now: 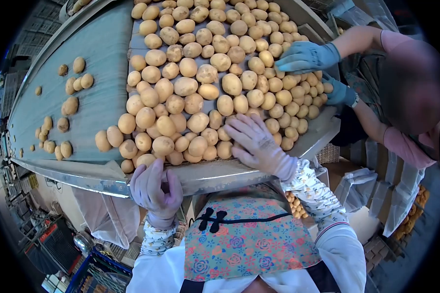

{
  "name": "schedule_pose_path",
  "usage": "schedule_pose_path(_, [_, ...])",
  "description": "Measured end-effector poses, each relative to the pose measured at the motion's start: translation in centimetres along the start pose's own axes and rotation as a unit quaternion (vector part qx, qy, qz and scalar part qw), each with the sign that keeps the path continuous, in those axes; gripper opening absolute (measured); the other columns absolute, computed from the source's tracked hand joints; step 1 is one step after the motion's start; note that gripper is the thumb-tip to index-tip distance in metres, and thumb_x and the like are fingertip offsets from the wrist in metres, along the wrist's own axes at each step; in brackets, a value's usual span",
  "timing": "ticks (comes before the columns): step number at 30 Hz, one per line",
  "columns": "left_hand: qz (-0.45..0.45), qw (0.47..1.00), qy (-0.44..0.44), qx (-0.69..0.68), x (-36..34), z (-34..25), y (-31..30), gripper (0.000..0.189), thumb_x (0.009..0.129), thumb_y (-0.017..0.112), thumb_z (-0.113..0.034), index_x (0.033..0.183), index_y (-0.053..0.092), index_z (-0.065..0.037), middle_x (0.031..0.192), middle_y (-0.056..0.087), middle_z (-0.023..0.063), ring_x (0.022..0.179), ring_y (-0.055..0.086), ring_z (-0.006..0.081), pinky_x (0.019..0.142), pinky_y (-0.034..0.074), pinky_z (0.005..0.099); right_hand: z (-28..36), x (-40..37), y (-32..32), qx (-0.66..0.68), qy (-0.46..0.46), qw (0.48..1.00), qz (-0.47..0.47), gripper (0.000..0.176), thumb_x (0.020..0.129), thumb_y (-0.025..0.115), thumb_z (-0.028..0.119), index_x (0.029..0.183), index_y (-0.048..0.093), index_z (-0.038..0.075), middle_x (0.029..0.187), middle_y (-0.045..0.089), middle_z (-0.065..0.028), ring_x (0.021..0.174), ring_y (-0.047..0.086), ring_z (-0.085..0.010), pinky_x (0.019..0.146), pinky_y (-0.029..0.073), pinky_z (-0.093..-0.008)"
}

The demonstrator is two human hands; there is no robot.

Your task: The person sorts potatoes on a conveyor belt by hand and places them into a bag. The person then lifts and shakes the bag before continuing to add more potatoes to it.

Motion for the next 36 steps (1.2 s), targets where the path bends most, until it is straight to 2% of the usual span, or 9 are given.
schedule_pose_path(2, [-0.001,1.000,0.009,-0.010,0.1,0.0,-0.1,0.040,0.077,0.068,-0.001,0.116,0.057,-0.003,0.102,0.069,0.0082,0.089,0.065,0.0262,0.089,0.051,0.0435,-0.8,-1.7,-1.7,0.073,0.048,0.996,-0.029,0.049,0.086,0.066,0.023,0.129,0.056,0.003,0.128,0.057,-0.0159,0.118,0.053,-0.0322,0.104,0.038,-0.0455])
schedule_pose_path(3, [0.000,1.000,0.012,-0.014,0.1,-0.1,-0.2,0.040,0.077,0.068,-0.001,0.116,0.058,-0.002,0.102,0.069,0.0082,0.089,0.065,0.0263,0.089,0.051,0.0435,-0.7,-2.5,-2.5,0.143,0.167,0.975,-0.019,0.041,0.086,0.064,0.017,0.125,0.059,0.002,0.120,0.061,-0.0182,0.110,0.058,-0.0317,0.099,0.043,-0.0404])
schedule_pose_path(10, [-0.002,0.999,0.036,-0.016,0.2,-0.2,-0.4,0.040,0.077,0.069,-0.003,0.115,0.059,-0.003,0.097,0.069,0.0068,0.084,0.065,0.0241,0.088,0.051,0.0416,1.7,-5.3,-1.4,-0.027,0.067,0.992,-0.103,0.036,0.085,0.064,0.019,0.115,0.062,0.001,0.102,0.065,-0.0170,0.092,0.061,-0.0331,0.084,0.047,-0.0412])
schedule_pose_path(14, [0.012,0.999,0.044,-0.022,0.5,-0.9,-0.5,0.033,0.076,0.070,-0.003,0.109,0.063,-0.005,0.088,0.068,0.0046,0.078,0.064,0.0222,0.087,0.050,0.0398,1.4,-3.4,-1.1,0.054,0.148,0.983,-0.099,0.033,0.085,0.062,0.016,0.114,0.061,0.002,0.090,0.066,-0.0138,0.084,0.063,-0.0313,0.077,0.049,-0.0394])
schedule_pose_path(16, [0.046,0.998,0.039,-0.021,0.5,-1.3,-0.7,0.028,0.077,0.071,-0.003,0.104,0.065,-0.005,0.082,0.066,0.0039,0.076,0.063,0.0223,0.086,0.051,0.0396,3.6,0.2,-0.9,0.035,0.084,0.984,-0.152,0.036,0.085,0.059,0.014,0.120,0.059,0.004,0.086,0.066,-0.0114,0.080,0.065,-0.0296,0.071,0.050,-0.0398])
schedule_pose_path(20, [0.066,0.996,0.052,-0.020,0.6,-1.5,-0.4,0.019,0.077,0.072,-0.005,0.096,0.068,-0.008,0.067,0.056,0.0008,0.062,0.056,0.0190,0.084,0.050,0.0378,2.2,8.7,3.2,-0.067,0.291,0.945,0.136,0.030,0.089,0.051,0.024,0.110,0.061,0.005,0.096,0.071,-0.0137,0.089,0.070,-0.0305,0.077,0.054,-0.0419])
schedule_pose_path(22, [0.070,0.996,0.043,-0.028,0.9,-1.9,-0.7,0.017,0.077,0.071,-0.005,0.094,0.068,-0.008,0.066,0.055,0.0006,0.062,0.055,0.0189,0.085,0.049,0.0376,1.6,9.2,3.6,-0.093,0.256,0.936,0.224,0.040,0.087,0.054,0.032,0.114,0.059,0.004,0.101,0.071,-0.0161,0.096,0.069,-0.0312,0.081,0.052,-0.0442])
schedule_pose_path(30, [0.056,0.997,0.044,-0.020,0.7,-1.7,-0.9,0.016,0.077,0.071,-0.006,0.093,0.067,-0.009,0.067,0.056,0.0008,0.064,0.056,0.0197,0.087,0.049,0.0385,2.8,6.9,1.2,-0.044,0.276,0.958,0.067,0.034,0.085,0.058,0.034,0.107,0.056,0.008,0.089,0.068,-0.0173,0.084,0.067,-0.0357,0.073,0.052,-0.0464])
schedule_pose_path(36, [0.027,0.998,0.059,-0.006,0.7,-1.9,-0.9,0.021,0.076,0.071,-0.005,0.095,0.065,-0.010,0.068,0.056,0.0012,0.063,0.055,0.0204,0.085,0.050,0.0384,2.0,5.2,1.8,-0.021,0.173,0.979,-0.109,0.026,0.085,0.063,0.027,0.099,0.054,0.007,0.082,0.063,-0.0137,0.077,0.064,-0.0333,0.066,0.050,-0.0458])
Point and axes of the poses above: each hand's wrist, its own x-axis towards the middle knuckle, its own y-axis out of the palm, z = x × y, the point moved 4 cm from there along x, towards the middle knuckle
